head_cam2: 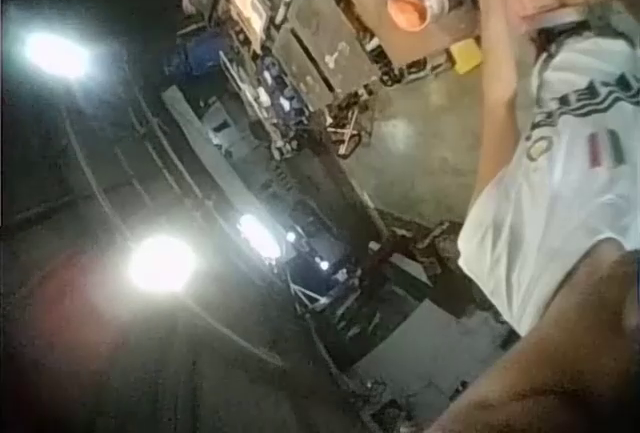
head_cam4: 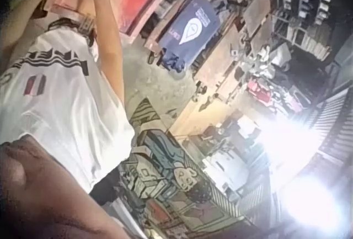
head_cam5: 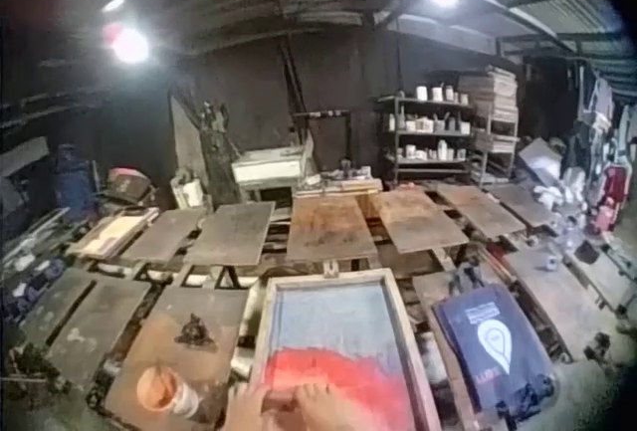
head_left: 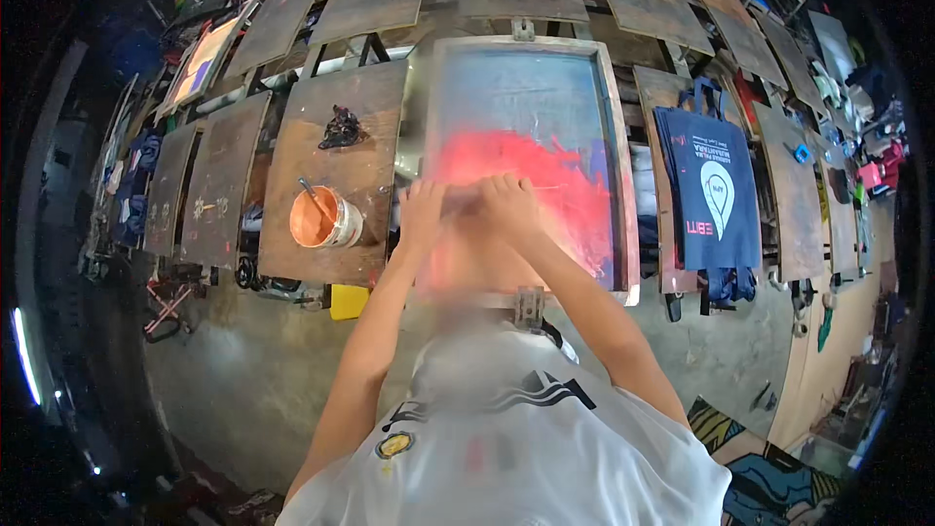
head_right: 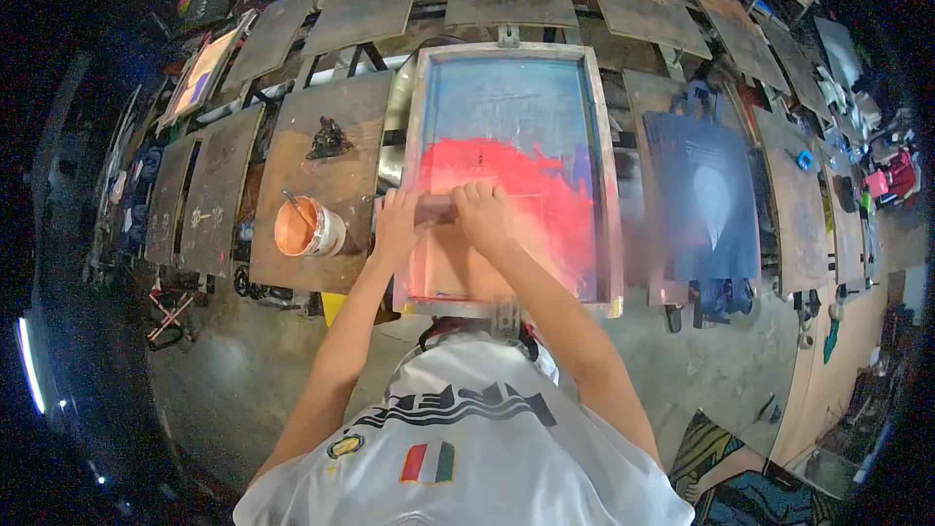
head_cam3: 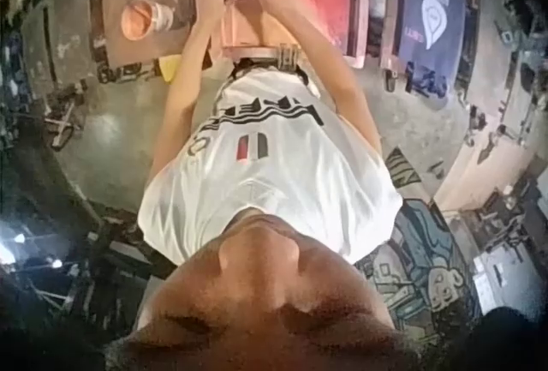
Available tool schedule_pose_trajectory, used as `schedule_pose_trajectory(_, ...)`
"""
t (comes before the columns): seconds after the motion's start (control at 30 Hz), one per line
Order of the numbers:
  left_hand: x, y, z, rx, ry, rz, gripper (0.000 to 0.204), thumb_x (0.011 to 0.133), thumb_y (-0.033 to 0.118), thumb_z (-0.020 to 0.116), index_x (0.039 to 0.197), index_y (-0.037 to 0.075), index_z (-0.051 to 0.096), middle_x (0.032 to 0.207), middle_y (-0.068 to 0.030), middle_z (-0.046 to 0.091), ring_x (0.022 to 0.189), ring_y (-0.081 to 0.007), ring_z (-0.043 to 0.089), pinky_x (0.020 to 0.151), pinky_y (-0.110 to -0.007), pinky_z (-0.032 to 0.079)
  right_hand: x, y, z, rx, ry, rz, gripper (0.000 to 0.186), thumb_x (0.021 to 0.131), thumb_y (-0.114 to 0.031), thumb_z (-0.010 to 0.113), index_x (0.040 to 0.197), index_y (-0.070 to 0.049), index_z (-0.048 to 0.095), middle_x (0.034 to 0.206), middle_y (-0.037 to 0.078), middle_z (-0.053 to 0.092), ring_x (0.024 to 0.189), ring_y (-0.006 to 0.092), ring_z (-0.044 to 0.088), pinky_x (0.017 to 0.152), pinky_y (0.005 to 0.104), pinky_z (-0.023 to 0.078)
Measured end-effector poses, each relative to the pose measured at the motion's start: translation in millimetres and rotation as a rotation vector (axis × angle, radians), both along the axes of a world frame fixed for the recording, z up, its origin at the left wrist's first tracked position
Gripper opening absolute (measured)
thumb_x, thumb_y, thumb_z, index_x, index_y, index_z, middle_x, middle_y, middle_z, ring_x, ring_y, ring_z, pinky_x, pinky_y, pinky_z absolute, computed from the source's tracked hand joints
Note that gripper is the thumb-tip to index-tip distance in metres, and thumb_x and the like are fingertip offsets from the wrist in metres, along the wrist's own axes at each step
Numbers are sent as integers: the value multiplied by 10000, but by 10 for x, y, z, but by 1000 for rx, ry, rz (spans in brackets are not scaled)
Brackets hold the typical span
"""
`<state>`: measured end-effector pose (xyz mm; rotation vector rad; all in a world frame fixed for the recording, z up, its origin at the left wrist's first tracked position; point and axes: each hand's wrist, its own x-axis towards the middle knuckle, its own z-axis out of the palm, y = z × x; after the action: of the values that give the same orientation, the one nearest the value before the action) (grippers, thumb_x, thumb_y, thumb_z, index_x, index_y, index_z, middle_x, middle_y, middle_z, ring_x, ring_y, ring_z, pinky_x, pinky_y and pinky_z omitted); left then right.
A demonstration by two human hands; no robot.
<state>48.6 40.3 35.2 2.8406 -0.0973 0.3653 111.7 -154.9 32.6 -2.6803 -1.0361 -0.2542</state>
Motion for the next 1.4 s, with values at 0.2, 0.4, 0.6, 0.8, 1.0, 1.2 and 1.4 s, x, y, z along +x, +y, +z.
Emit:
schedule_pose_trajectory(0.2, -35, 123, 34, 26, 37, -103, 481, 782, 215, 726, 1214, 102, 548, 1169, -102, 574, 1179, -312, 485, 954, -483, 374, 17, 37, -28, -6, -37, -17, 326, 738, -251, 729, 1002, -125, 586, 974, 55, 623, 994, 239, 577, 825, 397, 431)
schedule_pose_trajectory(0.4, -454, 116, -19, 88, 129, -161, 481, 739, 190, 758, 1170, 101, 562, 1095, -113, 550, 1082, -328, 500, 924, -459, 397, -440, -68, -150, -170, -66, -23, 217, 772, -215, 636, 958, -103, 648, 932, 53, 640, 960, 253, 575, 822, 406, 454)
schedule_pose_trajectory(0.6, -1161, -166, 102, -105, 183, -228, 442, 714, 96, 724, 1109, 81, 527, 1090, -141, 533, 1027, -370, 530, 832, -460, 445, -1072, -303, -13, -260, -44, 75, 215, 756, -191, 610, 931, -79, 667, 878, 47, 654, 950, 229, 582, 808, 396, 475)
schedule_pose_trajectory(0.8, -760, 9, 68, -25, 277, -225, 346, 811, 199, 672, 1088, 69, 509, 1091, -154, 534, 1000, -369, 566, 790, -473, 454, -506, -265, 227, -369, 234, 86, 187, 753, -200, 625, 904, -108, 685, 924, 74, 683, 975, 236, 624, 770, 406, 527)
schedule_pose_trajectory(1.0, 214, 23, -118, 67, 11, -67, 353, 808, 132, 651, 1134, 89, 524, 1134, -121, 563, 1051, -333, 571, 838, -439, 475, 458, -78, 10, -130, -7, -91, 132, 826, -212, 624, 912, -122, 670, 913, 80, 661, 884, 267, 670, 665, 431, 557)
schedule_pose_trajectory(1.2, -120, -157, -424, -27, 70, -63, 468, 756, 91, 672, 1200, 79, 521, 1166, -123, 533, 1108, -332, 532, 914, -428, 483, -81, -358, -293, 12, -6, -41, 113, 857, -214, 608, 896, -111, 633, 981, 105, 606, 864, 266, 669, 669, 431, 545)
schedule_pose_trajectory(1.4, -1025, -432, -1, -67, 139, -62, 529, 717, 26, 686, 1216, 83, 519, 1175, -110, 524, 1125, -347, 521, 916, -423, 498, -843, -608, -140, 192, 75, 58, 130, 779, -168, 625, 879, -86, 611, 897, 113, 615, 784, 275, 671, 666, 408, 538)
